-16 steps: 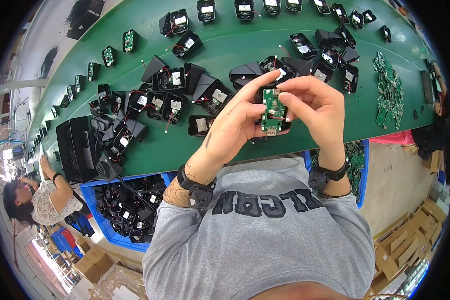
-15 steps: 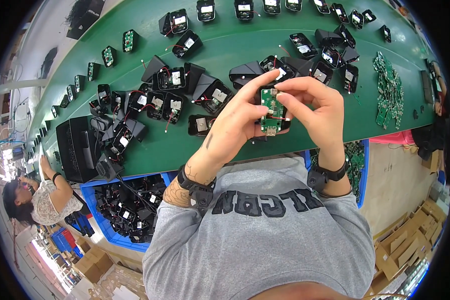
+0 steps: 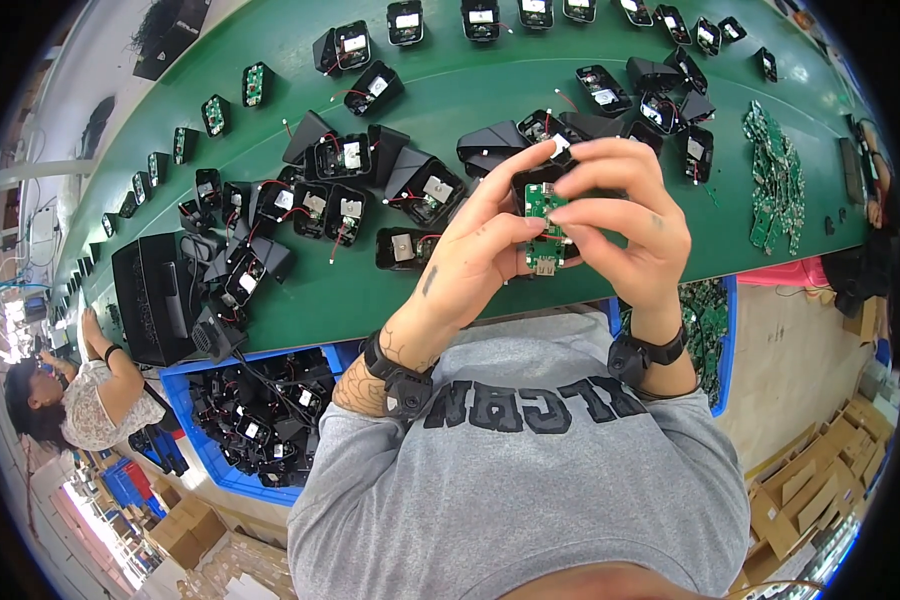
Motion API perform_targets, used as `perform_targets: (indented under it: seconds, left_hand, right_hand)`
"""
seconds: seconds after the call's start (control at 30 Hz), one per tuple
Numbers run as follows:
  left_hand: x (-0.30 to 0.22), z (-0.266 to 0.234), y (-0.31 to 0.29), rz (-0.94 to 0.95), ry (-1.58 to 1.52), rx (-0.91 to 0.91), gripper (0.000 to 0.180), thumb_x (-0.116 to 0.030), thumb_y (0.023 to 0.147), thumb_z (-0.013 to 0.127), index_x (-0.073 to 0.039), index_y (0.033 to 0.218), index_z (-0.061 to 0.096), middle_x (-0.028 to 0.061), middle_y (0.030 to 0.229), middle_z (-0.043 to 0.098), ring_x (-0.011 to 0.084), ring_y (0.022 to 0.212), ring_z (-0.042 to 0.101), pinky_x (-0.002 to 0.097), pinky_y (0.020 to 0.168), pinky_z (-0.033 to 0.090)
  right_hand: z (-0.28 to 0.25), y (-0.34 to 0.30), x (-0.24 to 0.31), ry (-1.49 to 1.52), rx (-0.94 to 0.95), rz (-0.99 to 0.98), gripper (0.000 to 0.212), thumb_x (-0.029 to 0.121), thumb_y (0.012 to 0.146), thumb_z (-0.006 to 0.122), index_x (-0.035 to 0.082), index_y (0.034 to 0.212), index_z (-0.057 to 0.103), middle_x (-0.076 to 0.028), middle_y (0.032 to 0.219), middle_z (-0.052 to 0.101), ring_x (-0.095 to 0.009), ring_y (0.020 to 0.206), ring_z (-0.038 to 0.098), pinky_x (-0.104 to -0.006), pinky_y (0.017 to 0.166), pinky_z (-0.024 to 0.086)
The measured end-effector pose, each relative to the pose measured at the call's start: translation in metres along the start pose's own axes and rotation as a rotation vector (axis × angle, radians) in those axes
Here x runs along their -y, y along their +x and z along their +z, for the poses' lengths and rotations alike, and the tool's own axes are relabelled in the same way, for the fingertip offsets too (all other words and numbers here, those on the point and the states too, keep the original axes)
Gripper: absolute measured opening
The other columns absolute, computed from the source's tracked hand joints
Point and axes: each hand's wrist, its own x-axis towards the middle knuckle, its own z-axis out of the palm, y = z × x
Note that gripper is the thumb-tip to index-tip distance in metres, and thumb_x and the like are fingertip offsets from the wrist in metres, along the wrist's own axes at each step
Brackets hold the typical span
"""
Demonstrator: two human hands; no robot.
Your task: Assembling circuit boards into black plastic housings on a production line.
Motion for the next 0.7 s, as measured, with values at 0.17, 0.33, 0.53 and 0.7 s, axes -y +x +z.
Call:
perform_targets:
  seconds: [0.17, 0.33, 0.53, 0.7]
  left_hand:
    - [0.003, -0.001, -0.002, 0.044, -0.100, -0.068, 0.058, -0.003, 0.090, 0.045, -0.010, 0.146, 0.030, 0.0096, 0.124, 0.049, 0.0174, 0.108, 0.057, 0.0340, 0.089, 0.053]
    - [0.004, -0.003, 0.000, -0.011, -0.030, -0.058, 0.058, -0.004, 0.091, 0.045, -0.009, 0.146, 0.029, 0.0109, 0.123, 0.049, 0.0162, 0.108, 0.056, 0.0339, 0.088, 0.052]
    - [0.007, 0.005, 0.000, 0.071, -0.032, -0.053, 0.059, -0.003, 0.090, 0.043, -0.007, 0.146, 0.027, 0.0123, 0.125, 0.049, 0.0202, 0.112, 0.056, 0.0407, 0.091, 0.053]
    - [0.007, 0.005, 0.000, 0.096, 0.015, -0.090, 0.061, -0.003, 0.089, 0.042, -0.008, 0.147, 0.024, 0.0136, 0.131, 0.047, 0.0239, 0.117, 0.054, 0.0474, 0.093, 0.053]
  right_hand:
    - [-0.006, 0.005, 0.008, 0.105, 0.086, 0.078, 0.020, 0.008, 0.065, 0.077, 0.008, 0.083, 0.069, -0.006, 0.101, 0.067, -0.029, 0.104, 0.059, -0.0393, 0.088, 0.046]
    - [0.002, -0.004, 0.004, 0.039, 0.061, 0.047, 0.019, 0.008, 0.067, 0.077, 0.006, 0.085, 0.070, -0.005, 0.098, 0.068, -0.028, 0.103, 0.059, -0.0388, 0.088, 0.047]
    - [-0.009, 0.003, 0.005, 0.007, 0.122, 0.057, 0.041, 0.027, 0.069, 0.080, 0.003, 0.099, 0.065, -0.011, 0.106, 0.067, -0.034, 0.111, 0.056, -0.0454, 0.096, 0.042]
    - [-0.015, 0.003, 0.007, -0.213, 0.254, 0.129, 0.061, 0.031, 0.052, 0.086, 0.008, 0.104, 0.063, -0.006, 0.118, 0.062, -0.033, 0.123, 0.047, -0.0509, 0.103, 0.036]
